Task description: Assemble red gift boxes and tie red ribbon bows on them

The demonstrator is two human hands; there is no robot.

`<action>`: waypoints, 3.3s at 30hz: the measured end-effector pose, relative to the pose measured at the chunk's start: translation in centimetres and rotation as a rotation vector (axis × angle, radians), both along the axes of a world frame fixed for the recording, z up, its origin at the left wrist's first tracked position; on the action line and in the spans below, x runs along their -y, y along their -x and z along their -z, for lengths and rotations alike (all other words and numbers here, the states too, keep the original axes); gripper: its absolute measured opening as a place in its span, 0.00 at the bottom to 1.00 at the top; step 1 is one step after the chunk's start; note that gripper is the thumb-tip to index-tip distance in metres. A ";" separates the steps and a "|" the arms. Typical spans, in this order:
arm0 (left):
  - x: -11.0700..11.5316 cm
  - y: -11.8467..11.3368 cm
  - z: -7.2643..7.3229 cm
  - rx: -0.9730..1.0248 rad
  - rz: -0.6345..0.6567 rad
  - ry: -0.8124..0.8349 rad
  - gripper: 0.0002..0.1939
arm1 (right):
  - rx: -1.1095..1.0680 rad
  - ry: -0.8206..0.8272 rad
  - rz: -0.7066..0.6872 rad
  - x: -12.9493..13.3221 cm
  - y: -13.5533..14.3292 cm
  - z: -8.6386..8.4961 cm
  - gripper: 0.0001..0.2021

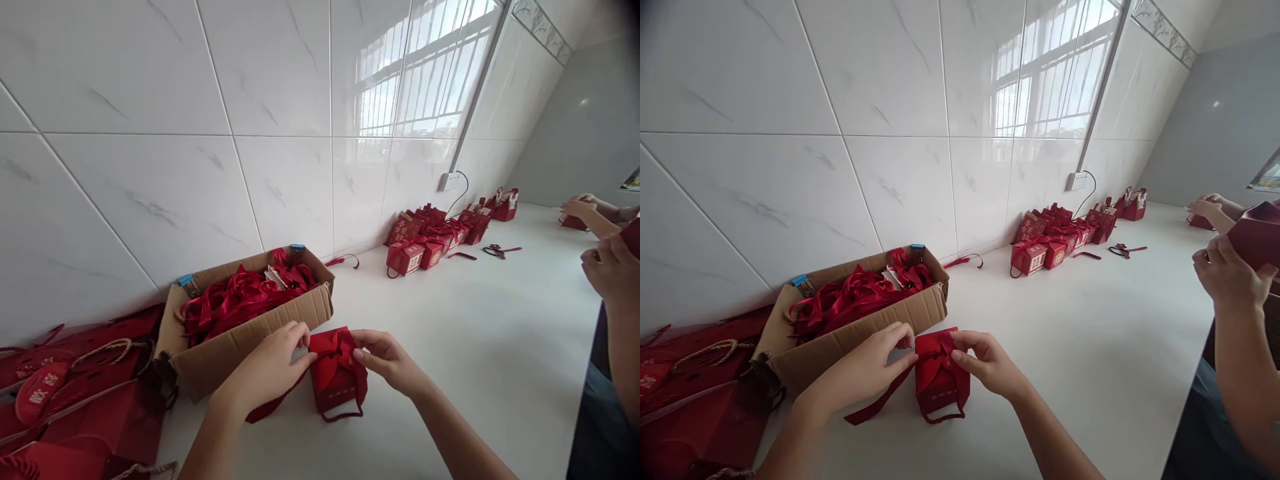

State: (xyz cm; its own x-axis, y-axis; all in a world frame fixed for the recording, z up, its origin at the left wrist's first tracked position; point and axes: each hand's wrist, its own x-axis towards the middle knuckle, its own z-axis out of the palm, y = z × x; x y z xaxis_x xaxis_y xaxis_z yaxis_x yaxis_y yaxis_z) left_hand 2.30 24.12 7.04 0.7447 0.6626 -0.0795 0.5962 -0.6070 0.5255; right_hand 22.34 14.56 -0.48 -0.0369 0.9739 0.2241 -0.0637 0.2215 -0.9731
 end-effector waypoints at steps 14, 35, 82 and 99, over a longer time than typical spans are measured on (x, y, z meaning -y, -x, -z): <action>3.4 -3.9 0.6 0.264 -0.037 0.112 0.14 | 0.013 -0.026 0.258 1.1 0.8 0.5 0.12; 3.5 -1.6 6.4 0.247 -0.300 0.252 0.21 | 0.167 -0.048 0.423 2.2 2.3 2.1 0.09; 5.8 -2.0 3.7 0.461 -0.120 0.108 0.02 | 0.514 -0.100 0.496 3.7 4.1 0.7 0.08; 5.4 -2.9 4.9 0.550 -0.141 0.072 0.04 | -0.104 0.115 0.270 2.9 4.3 1.7 0.17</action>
State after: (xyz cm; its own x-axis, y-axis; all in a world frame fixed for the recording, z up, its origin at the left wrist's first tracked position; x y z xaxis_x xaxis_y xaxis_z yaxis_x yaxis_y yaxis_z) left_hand 5.18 18.75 2.17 0.5942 0.7657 0.2462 0.2959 -0.4927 0.8183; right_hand 18.04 11.71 -2.15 0.2438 0.9645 0.1012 -0.1183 0.1332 -0.9840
